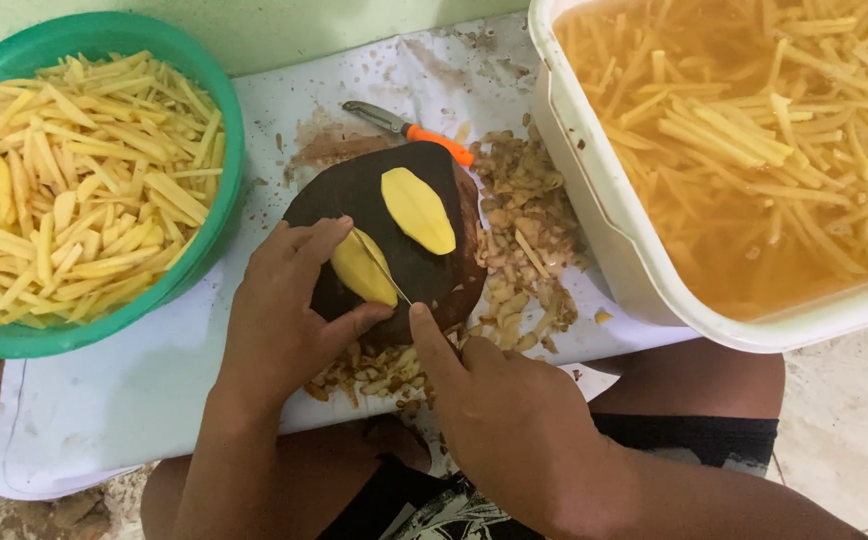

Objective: Slicing peeled potatoes into thin strips for french fries using a knife on a cutting block.

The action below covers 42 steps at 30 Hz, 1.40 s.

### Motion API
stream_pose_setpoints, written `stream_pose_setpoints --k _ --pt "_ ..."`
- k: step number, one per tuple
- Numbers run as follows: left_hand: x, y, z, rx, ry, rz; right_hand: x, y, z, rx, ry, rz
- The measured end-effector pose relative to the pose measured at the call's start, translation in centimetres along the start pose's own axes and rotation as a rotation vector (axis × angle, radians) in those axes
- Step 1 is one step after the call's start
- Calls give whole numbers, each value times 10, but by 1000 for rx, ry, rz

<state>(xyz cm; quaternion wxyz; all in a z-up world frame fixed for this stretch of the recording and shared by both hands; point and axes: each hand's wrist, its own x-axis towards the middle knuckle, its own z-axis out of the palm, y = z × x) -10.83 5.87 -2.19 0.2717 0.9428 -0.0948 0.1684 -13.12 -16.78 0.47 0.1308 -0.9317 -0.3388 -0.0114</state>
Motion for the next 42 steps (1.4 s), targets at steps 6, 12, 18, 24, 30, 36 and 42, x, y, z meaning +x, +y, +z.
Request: stream_pose_setpoints --k 6,12,18,24,30,36,42 --pt "-3 -4 2 60 18 0 1 2 4 -21 -7 -1" --pt "-8 -6 4 43 29 9 8 8 41 5 -69 -51" --pt "-10 -7 9 29 83 25 10 7 37 67 -227 31" --pt "-14 -11 15 -5 127 30 10 12 25 136 0 58" --pt "-12 -6 11 -50 148 4 5 5 7 139 39 35" --pt "-13 -10 13 7 130 -20 1 -2 -2 164 166 -38" --pt "-15 -14 15 13 118 -45 -1 -2 1 140 127 -49"
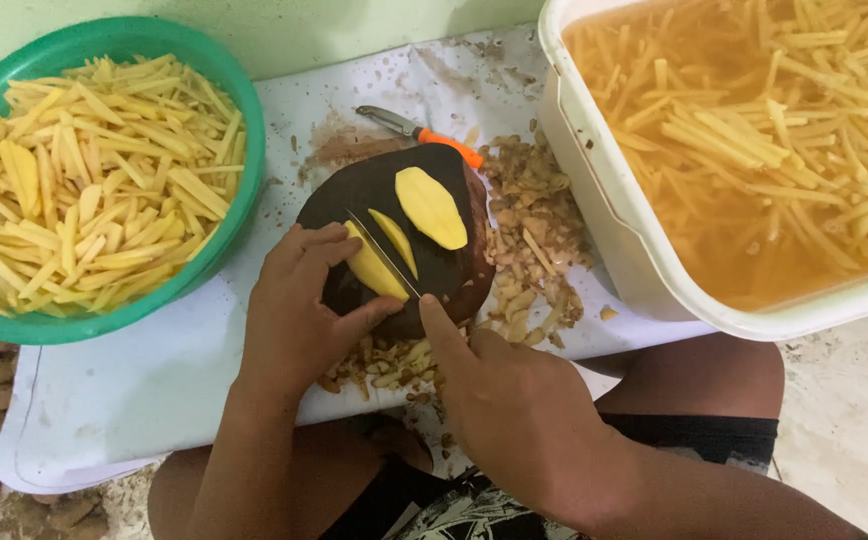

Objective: Slicing peeled potatoes into thin strips for french fries using a knife on a cutting block.

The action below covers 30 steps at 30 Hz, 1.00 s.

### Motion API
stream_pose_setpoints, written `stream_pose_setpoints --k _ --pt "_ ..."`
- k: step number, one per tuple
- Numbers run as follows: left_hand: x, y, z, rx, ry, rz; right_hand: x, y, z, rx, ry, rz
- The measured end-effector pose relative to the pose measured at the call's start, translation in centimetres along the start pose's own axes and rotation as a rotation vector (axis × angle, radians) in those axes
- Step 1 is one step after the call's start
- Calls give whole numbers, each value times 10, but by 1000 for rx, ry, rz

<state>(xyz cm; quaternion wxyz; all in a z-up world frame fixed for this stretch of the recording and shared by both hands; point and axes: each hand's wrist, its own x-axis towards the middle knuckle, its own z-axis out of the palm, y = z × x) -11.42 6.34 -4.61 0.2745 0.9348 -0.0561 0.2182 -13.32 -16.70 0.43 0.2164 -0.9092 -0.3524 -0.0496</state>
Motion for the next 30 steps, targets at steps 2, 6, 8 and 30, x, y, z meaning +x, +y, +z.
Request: stream_pose_setpoints --k 2,6,8,30 --pt "-1 -1 1 5 12 16 -1 -2 2 -15 9 14" --pt "1 2 -1 -37 41 68 1 -1 2 -21 -5 5" --pt "1 2 -1 -40 47 64 1 -1 3 -62 -18 -12" --pt "-1 -4 -3 -59 50 62 7 10 19 10 -361 215"
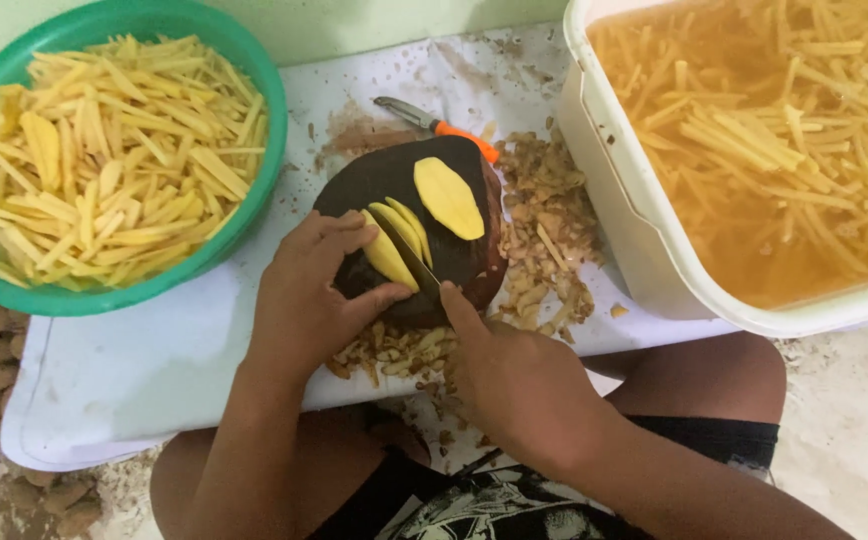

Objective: Slicing peeled potatoes into thin strips for french fries using a knife on a cutting block.

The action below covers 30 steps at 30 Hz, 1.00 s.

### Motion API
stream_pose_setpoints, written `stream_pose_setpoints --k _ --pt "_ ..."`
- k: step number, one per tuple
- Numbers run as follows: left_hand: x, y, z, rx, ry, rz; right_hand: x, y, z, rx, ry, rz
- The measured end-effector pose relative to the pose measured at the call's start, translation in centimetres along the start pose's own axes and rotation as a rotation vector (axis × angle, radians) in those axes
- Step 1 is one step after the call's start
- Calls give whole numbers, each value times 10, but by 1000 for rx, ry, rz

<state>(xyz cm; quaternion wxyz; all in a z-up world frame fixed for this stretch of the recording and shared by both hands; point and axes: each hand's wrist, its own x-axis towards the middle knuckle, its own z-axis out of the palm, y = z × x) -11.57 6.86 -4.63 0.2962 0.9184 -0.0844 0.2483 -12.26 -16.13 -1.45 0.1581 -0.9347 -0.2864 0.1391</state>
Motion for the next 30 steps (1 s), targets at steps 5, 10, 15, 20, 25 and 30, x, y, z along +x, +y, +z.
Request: stream_pose_setpoints --k 5,10,15,20,25,30 --pt "-4 -4 4 23 14 27 -5 2 8 -65 193 -76" --pt "-3 -2 2 11 6 8 -12 -7 -10 -59 352 -164" --pt "-3 0 3 5 31 9 -20 -13 -18 21 342 -217" --pt "-4 -2 4 30 32 2 -20 -15 -18 -1 312 -199" --pt "-4 -1 3 26 33 7 -21 -16 -17 -16 254 -189" --pt "-5 0 4 1 43 -8 -17 -18 -19 -66 204 -123"
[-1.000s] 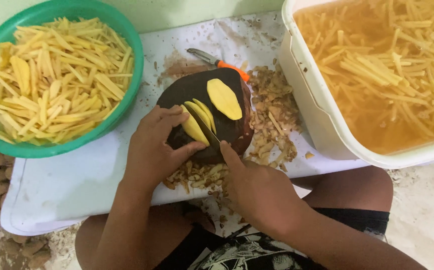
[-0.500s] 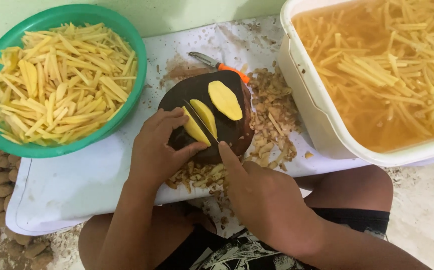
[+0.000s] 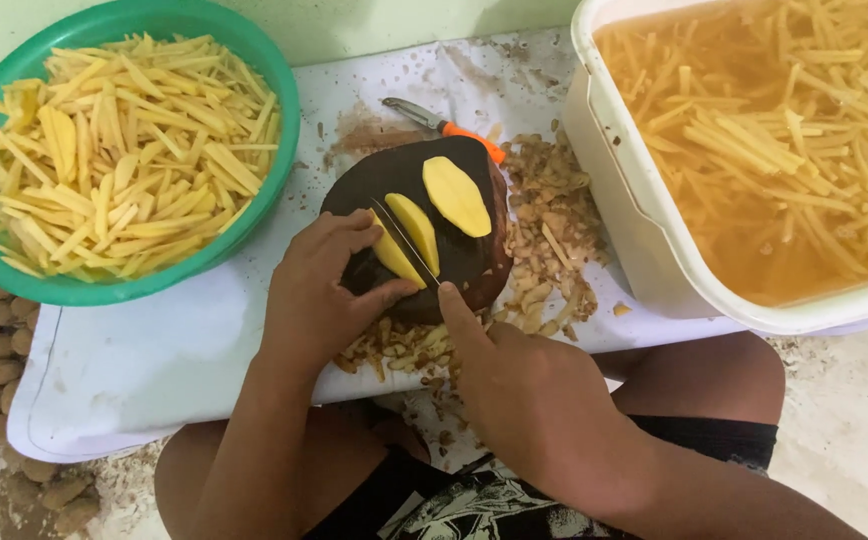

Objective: Slicing peeled potatoes into thin strips for french fries using a knife on a cutting block.

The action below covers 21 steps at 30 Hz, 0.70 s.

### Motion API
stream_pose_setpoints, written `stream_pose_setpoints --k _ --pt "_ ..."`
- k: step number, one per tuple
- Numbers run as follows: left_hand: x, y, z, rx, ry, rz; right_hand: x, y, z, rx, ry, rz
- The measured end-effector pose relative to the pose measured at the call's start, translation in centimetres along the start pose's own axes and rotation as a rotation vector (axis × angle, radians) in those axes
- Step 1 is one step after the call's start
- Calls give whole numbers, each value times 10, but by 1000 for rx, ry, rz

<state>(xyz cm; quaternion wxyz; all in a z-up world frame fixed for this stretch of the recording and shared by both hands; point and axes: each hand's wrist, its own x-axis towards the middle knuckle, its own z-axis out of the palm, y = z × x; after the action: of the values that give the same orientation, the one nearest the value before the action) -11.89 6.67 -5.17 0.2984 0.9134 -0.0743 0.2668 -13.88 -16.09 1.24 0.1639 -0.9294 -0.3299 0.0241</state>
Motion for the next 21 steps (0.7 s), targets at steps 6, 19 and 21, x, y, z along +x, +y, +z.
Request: stream_pose_setpoints --k 6,19,21 --pt "0 0 -1 13 -6 -26 3 1 7 -91 13 -46" --pt "-5 -8 -2 -11 36 33 16 5 36 -123 -155 0" --pt "-4 -5 -3 -13 19 3 19 10 29 65 -247 149"
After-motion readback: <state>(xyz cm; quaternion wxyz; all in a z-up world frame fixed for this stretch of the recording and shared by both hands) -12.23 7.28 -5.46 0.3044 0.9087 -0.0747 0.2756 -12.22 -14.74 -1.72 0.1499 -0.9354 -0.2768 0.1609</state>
